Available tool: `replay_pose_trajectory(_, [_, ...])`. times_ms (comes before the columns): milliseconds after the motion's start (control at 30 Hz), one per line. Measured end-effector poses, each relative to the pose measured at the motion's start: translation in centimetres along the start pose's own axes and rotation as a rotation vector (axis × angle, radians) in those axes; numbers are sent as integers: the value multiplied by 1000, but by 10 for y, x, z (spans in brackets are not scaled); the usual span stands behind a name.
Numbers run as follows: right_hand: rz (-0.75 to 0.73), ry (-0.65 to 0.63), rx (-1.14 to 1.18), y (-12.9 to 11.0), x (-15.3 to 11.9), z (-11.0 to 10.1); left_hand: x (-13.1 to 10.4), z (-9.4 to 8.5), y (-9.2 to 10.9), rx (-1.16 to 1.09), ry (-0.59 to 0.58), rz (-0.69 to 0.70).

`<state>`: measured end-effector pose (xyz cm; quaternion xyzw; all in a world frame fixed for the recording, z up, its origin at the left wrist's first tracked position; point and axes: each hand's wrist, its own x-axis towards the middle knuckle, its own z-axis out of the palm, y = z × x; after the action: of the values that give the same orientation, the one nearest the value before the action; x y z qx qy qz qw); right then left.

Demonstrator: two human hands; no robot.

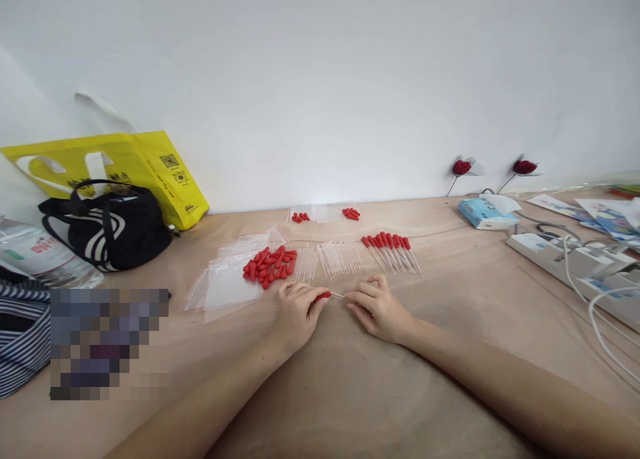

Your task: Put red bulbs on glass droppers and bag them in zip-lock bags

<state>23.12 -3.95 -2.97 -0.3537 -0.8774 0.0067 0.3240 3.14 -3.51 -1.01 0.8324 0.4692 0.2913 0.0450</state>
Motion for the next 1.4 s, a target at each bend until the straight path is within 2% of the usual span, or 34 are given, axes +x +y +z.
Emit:
replay_pose_trajectory(267, [-63,-20,-10,-2,1,-2,-2,-2,0,-3,-24,45])
replay_pose_trajectory(467, [-136,-12,-43,3,1,-5,-2,-6,5,-15,-40,145])
replay_pose_trajectory(700, [-152,7,-88,0,3,-3,-3,-4,6,-11,-48,215])
replay_pose_trajectory(1167, [-116,-71,-63,1,9,-5,-2,-5,8,-9,-81,200])
replay_pose_trajectory(1333, [-106,-102,-169,2,15,-15,0,-4,6,-8,-24,138])
replay_pose_trajectory(1400, [-41,-114,-212,10,17,-18,1,-4,2,21,27,88])
